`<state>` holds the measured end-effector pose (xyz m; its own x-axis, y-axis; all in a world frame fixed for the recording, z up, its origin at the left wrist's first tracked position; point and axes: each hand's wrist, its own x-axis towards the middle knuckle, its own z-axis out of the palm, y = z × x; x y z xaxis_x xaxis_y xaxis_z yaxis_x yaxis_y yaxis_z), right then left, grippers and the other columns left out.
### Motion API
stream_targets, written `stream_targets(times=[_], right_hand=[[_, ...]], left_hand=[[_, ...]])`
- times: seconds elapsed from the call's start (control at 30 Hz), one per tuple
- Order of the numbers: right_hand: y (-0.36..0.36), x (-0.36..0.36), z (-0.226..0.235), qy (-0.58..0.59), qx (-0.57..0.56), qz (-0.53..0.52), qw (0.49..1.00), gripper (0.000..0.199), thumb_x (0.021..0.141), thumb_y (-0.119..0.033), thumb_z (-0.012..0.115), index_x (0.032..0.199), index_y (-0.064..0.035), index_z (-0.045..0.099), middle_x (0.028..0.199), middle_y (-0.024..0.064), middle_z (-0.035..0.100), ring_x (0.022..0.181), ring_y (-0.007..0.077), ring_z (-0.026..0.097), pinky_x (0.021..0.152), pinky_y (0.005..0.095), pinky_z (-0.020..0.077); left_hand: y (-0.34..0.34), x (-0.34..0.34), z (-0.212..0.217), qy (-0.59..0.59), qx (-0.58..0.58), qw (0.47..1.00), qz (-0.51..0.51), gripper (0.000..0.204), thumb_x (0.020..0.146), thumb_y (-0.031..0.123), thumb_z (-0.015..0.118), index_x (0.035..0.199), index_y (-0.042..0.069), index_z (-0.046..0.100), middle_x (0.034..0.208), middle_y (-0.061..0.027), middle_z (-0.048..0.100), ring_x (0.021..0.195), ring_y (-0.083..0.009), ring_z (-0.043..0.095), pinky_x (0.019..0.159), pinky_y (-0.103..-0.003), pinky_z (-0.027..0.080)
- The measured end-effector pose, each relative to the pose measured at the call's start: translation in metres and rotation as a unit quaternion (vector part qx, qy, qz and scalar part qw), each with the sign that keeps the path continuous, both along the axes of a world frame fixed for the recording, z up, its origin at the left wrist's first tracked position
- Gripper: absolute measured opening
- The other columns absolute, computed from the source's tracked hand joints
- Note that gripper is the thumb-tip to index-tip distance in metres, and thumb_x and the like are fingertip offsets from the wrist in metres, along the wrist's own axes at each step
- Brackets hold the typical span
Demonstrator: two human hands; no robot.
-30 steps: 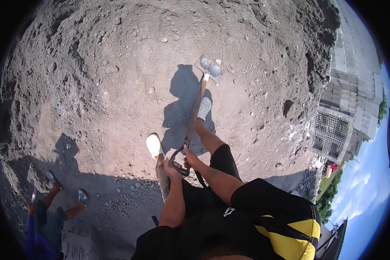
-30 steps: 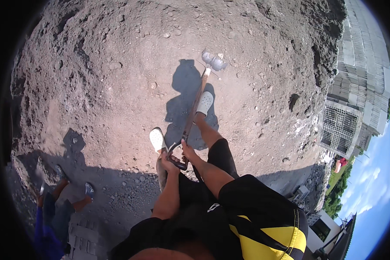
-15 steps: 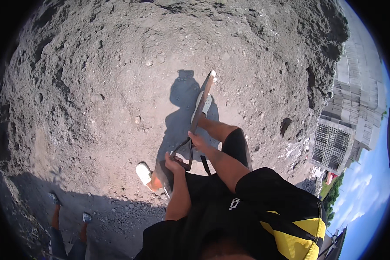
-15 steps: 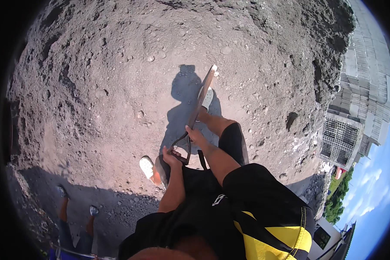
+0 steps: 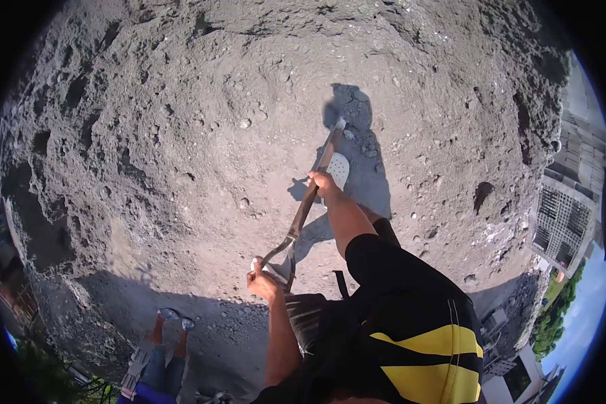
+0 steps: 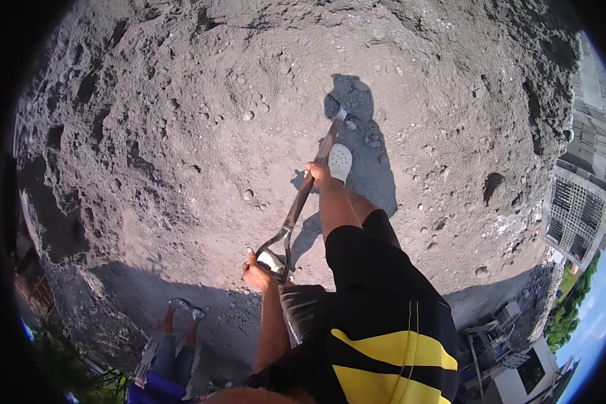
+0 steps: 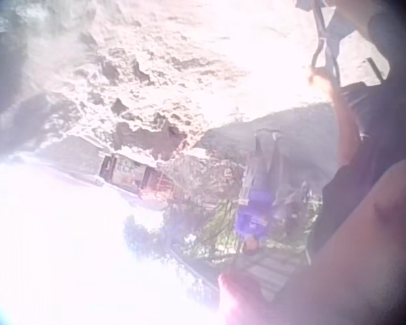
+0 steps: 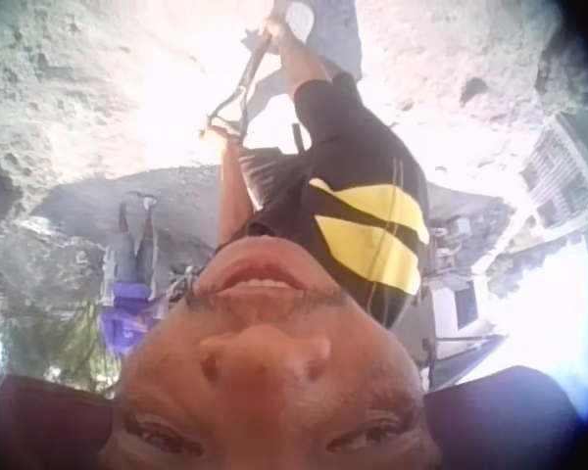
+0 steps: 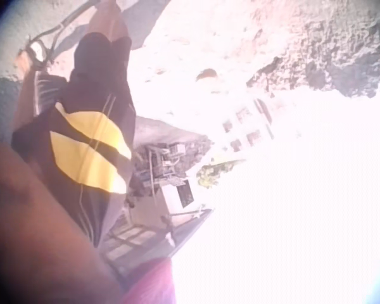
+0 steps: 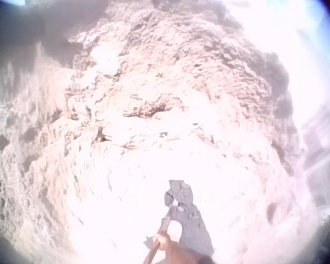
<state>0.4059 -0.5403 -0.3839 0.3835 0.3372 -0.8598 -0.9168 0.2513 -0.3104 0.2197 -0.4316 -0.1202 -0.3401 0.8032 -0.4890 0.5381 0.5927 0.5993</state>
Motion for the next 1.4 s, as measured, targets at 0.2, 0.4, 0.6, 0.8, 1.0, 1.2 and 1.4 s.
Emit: stream_targets(times=[0.2,0.4,0.6,0.8,1.0,1.2,1.4], right_hand=[[-0.010,-0.001,-0.020,-0.010,0.049,-0.089,0.995,0.022,0.078,-0.012,0.059,0.096,0.0001,0.054,0.078,0.0099,0.055,0.068,0.0213,0.055,0.061,0.0361,0.0477],[0.019,0.023,0.076,0.118,-0.017,-0.195,0.973,0.013,0.075,-0.008,0.061,0.079,-0.0034,0.050,0.065,0.0072,0.049,0.057,0.0201,0.052,0.054,0.0343,0.0459],[-0.089,0.005,0.164,0.005,0.065,-0.384,0.921,0.011,0.076,-0.005,0.055,0.071,-0.0073,0.045,0.060,0.0040,0.046,0.055,0.0165,0.049,0.056,0.0311,0.0459],[-0.256,-0.157,0.275,-0.142,-0.001,-0.520,0.842,0.035,0.081,-0.028,0.051,0.054,-0.0126,0.035,0.047,0.0012,0.037,0.046,0.0172,0.042,0.052,0.0308,0.0418],[-0.338,-0.370,0.451,-0.218,-0.062,-0.705,0.672,0.040,0.081,-0.038,0.042,0.050,-0.0145,0.033,0.045,-0.0005,0.035,0.043,0.0155,0.040,0.047,0.0296,0.0403],[-0.312,-0.383,0.483,-0.161,-0.088,-0.623,0.761,0.028,0.082,-0.022,0.044,0.057,-0.0136,0.034,0.050,-0.0008,0.036,0.043,0.0116,0.037,0.046,0.0235,0.0382],[-0.202,-0.361,0.408,-0.119,-0.022,-0.262,0.957,0.011,0.080,-0.008,0.053,0.071,-0.0059,0.045,0.063,0.0043,0.047,0.061,0.0169,0.049,0.062,0.0303,0.0453]], left_hand=[[0.025,-0.008,-0.005,-0.059,0.036,0.991,-0.118,0.031,0.076,0.012,0.064,0.057,0.005,0.041,0.041,-0.0031,0.040,0.034,-0.0100,0.034,0.034,-0.026,0.026],[0.084,0.006,0.027,-0.090,0.070,0.955,-0.273,0.029,0.074,0.015,0.065,0.056,0.004,0.044,0.043,-0.0039,0.044,0.036,-0.0098,0.037,0.037,-0.026,0.028],[0.084,0.036,0.046,-0.133,0.111,0.848,-0.501,0.031,0.067,0.016,0.071,0.055,0.002,0.045,0.048,-0.0009,0.046,0.046,-0.0070,0.038,0.044,-0.026,0.035],[-0.004,-0.013,0.115,-0.307,0.140,0.635,-0.695,0.029,0.064,0.024,0.073,0.060,0.004,0.052,0.051,-0.0090,0.054,0.045,-0.0133,0.054,0.043,-0.028,0.041],[-0.070,-0.082,0.238,-0.577,0.140,0.375,-0.712,0.022,0.066,0.022,0.066,0.060,0.007,0.052,0.054,-0.0054,0.053,0.048,-0.0212,0.053,0.047,-0.030,0.040],[-0.043,-0.165,0.262,-0.449,0.061,0.527,-0.719,0.024,0.070,0.026,0.064,0.080,0.005,0.060,0.062,-0.0086,0.058,0.058,-0.0172,0.057,0.055,-0.029,0.045],[0.016,-0.345,0.249,-0.447,-0.319,0.691,-0.470,0.026,0.077,0.014,0.059,0.099,0.000,0.059,0.053,-0.0030,0.048,0.043,-0.0116,0.045,0.043,-0.025,0.036]])
